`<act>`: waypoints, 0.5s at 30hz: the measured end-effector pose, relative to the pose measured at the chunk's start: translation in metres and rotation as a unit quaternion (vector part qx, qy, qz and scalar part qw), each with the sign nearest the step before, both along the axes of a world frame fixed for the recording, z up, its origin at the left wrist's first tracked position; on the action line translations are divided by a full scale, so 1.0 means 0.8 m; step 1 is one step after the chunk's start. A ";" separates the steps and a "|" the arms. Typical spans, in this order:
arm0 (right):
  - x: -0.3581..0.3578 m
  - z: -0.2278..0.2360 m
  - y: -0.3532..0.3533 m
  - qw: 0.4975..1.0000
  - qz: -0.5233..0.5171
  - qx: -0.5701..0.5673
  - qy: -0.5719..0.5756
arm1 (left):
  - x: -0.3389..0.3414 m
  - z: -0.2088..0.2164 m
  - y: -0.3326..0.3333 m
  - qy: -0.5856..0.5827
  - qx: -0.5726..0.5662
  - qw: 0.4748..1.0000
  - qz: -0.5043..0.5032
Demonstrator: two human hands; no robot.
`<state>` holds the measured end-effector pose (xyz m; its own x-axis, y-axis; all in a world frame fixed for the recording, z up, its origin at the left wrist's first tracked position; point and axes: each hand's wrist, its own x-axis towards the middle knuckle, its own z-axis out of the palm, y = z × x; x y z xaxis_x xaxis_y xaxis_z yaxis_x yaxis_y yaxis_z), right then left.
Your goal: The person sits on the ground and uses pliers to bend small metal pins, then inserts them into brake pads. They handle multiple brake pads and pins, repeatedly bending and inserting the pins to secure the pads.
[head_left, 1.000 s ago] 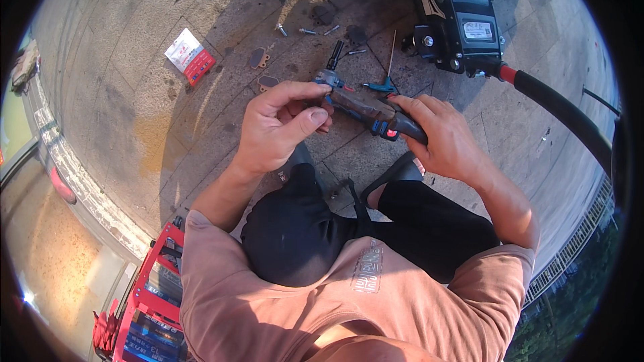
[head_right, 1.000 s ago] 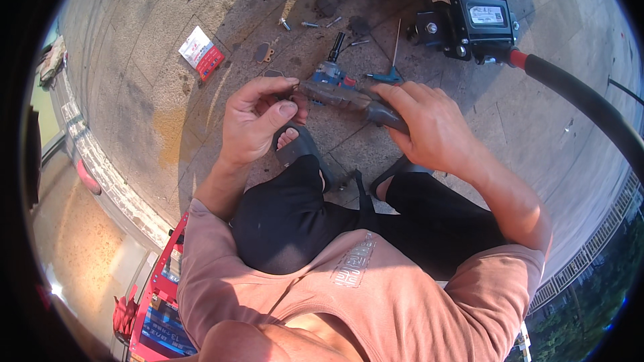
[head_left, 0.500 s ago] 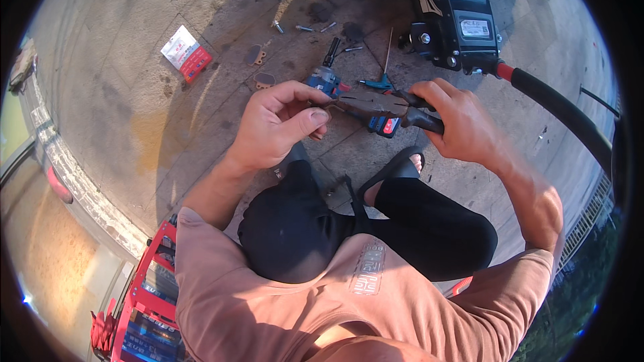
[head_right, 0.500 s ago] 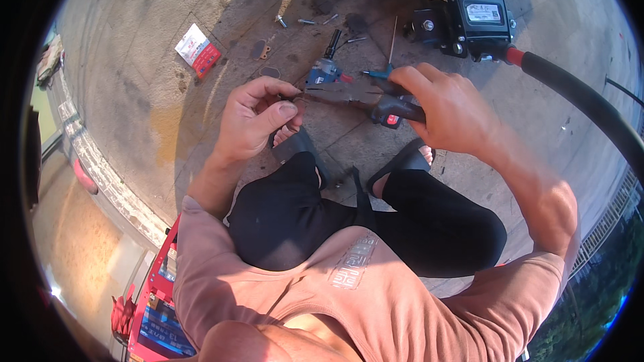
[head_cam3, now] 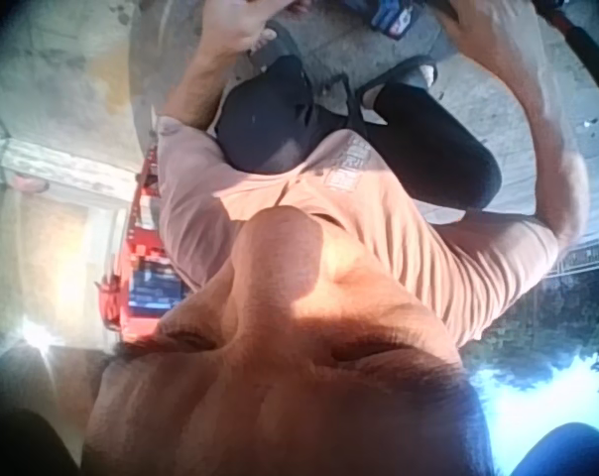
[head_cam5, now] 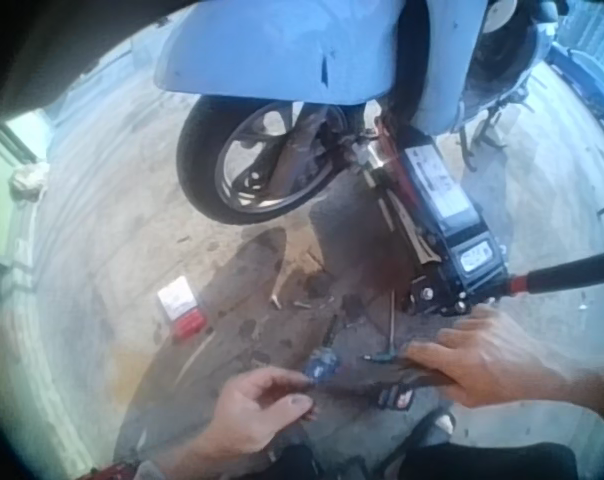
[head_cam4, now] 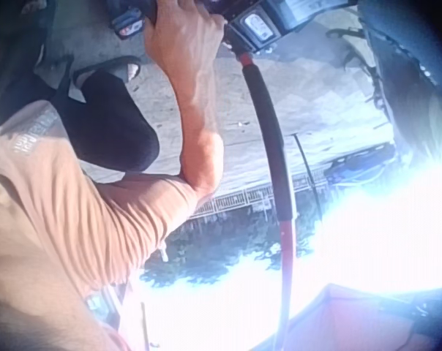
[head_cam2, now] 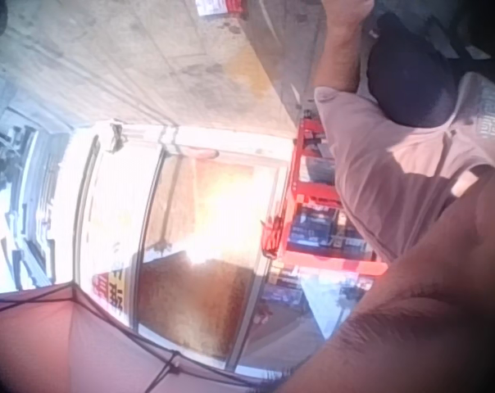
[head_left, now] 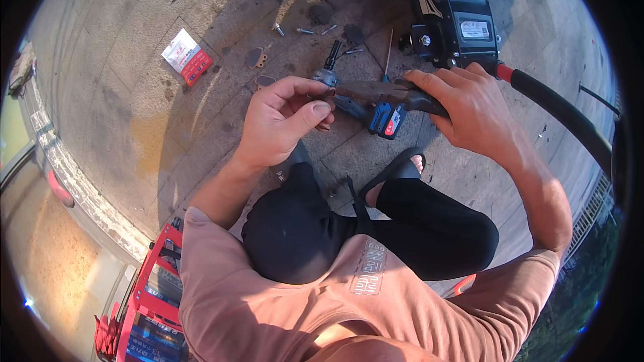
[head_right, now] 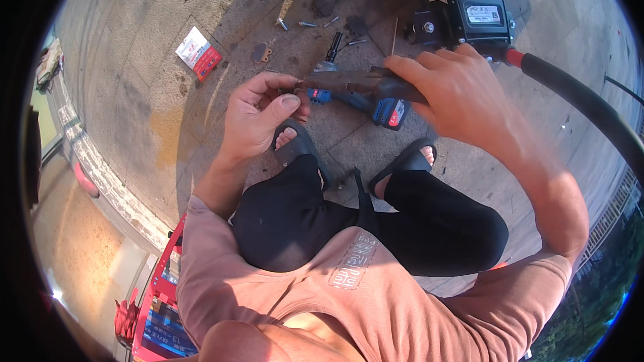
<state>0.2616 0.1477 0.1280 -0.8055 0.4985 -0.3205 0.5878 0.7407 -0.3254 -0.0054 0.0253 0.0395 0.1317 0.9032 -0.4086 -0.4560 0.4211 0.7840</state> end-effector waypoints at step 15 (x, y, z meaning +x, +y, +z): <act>0.009 -0.044 -0.034 0.944 -0.186 -0.264 0.064 | -0.010 -0.028 -0.005 -0.194 -0.010 0.978 0.081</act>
<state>0.2691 0.1208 0.0930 -0.6545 0.5523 -0.5163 0.7069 0.2047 -0.6771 -0.0130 0.0211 0.0172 0.1354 0.9177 -0.3735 -0.7797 0.3312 0.5313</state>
